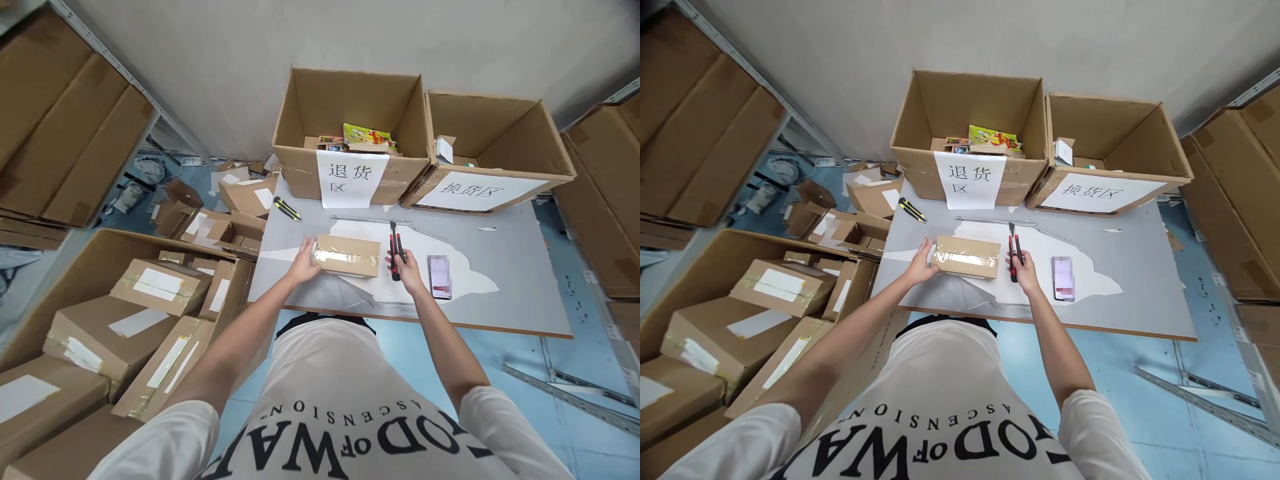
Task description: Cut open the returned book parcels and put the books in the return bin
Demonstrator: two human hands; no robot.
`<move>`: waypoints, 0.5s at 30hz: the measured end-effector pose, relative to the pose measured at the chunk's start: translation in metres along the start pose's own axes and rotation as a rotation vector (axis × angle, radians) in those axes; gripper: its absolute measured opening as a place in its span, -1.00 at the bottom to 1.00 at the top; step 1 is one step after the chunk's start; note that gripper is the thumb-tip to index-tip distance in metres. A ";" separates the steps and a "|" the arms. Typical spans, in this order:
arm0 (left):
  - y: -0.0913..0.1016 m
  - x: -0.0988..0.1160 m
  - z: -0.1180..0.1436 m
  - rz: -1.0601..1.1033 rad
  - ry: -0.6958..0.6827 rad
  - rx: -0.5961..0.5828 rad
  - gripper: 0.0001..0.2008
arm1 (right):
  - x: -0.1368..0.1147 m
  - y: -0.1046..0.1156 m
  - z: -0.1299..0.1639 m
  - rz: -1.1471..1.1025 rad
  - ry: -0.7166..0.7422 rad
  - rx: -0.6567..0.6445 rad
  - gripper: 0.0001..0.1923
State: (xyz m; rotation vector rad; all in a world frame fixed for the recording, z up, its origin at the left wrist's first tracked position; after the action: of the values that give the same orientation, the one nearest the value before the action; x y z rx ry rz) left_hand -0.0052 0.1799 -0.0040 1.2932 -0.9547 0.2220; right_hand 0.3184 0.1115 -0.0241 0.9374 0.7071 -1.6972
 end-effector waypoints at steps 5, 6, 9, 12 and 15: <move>-0.024 0.034 -0.019 -0.111 -0.260 -0.226 -0.08 | 0.049 0.018 0.041 0.101 -0.083 0.007 -0.46; -0.026 0.036 -0.020 -0.141 -0.279 -0.238 -0.05 | 0.056 0.018 0.047 0.109 -0.094 -0.005 -0.45; -0.030 0.039 -0.021 -0.218 -0.291 -0.234 0.12 | 0.065 0.013 0.056 0.116 -0.104 -0.047 -0.42; -0.032 0.039 -0.021 -0.259 -0.291 -0.193 0.20 | 0.063 0.009 0.057 0.126 -0.099 -0.064 -0.41; -0.031 0.037 -0.022 -0.270 -0.280 -0.134 0.18 | 0.061 0.009 0.054 0.133 -0.112 -0.076 -0.40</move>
State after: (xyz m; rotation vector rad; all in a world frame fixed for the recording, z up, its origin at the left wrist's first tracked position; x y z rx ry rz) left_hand 0.0483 0.1764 0.0006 1.3336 -0.9995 -0.2345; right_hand 0.3028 0.0343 -0.0482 0.8122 0.6168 -1.5817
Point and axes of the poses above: each hand's wrist, its own z-axis away from the middle knuckle, its own y-axis out of the back of the hand, x = y × z, the point moved 10 cm from there along -z, towards the middle knuckle, and after that the axes turned 12 degrees about -y, right-handed, at the moved point
